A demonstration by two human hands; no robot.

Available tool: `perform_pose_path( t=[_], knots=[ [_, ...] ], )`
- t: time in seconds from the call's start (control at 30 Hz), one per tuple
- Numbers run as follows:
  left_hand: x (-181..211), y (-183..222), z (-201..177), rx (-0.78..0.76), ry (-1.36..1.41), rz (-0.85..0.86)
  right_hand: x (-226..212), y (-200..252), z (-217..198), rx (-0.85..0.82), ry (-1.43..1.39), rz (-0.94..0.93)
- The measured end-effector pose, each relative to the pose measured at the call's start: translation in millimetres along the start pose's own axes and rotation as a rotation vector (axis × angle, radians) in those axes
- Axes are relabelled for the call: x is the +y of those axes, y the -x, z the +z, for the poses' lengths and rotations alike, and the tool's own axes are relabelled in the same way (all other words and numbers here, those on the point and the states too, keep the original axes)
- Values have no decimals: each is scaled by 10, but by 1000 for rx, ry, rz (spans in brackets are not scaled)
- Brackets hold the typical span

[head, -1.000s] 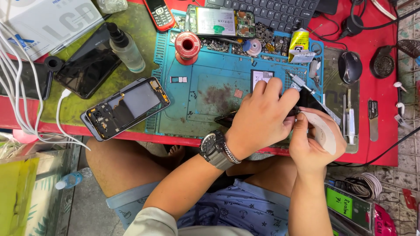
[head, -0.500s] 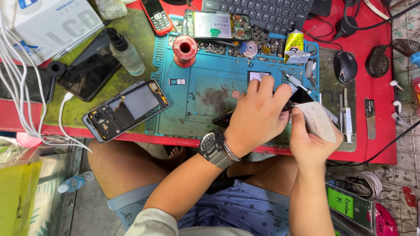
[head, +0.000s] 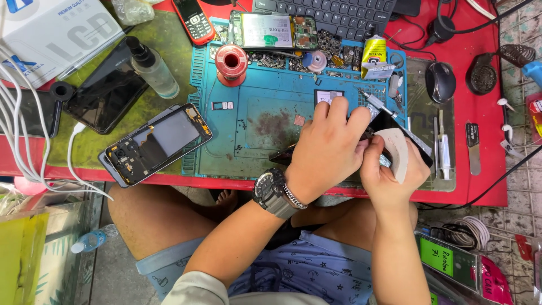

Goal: Prying open a mobile phone screen using a thin tool and cleaning the components at a repair station.

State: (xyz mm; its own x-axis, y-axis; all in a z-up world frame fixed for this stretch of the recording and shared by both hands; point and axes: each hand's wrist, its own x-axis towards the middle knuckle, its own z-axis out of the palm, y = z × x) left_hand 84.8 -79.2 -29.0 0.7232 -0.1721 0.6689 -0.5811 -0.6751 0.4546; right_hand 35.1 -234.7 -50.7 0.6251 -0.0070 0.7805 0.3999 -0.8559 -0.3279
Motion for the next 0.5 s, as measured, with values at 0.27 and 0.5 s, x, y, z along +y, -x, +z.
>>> perform_pose_path(
  t=[0.27, 0.5],
  knots=[
    [9, -10, -2, 18, -17, -15, 137, 144, 189, 100, -128, 53],
    [-13, -50, -136, 29, 13, -48, 152, 261, 312, 139, -196, 151]
  ],
)
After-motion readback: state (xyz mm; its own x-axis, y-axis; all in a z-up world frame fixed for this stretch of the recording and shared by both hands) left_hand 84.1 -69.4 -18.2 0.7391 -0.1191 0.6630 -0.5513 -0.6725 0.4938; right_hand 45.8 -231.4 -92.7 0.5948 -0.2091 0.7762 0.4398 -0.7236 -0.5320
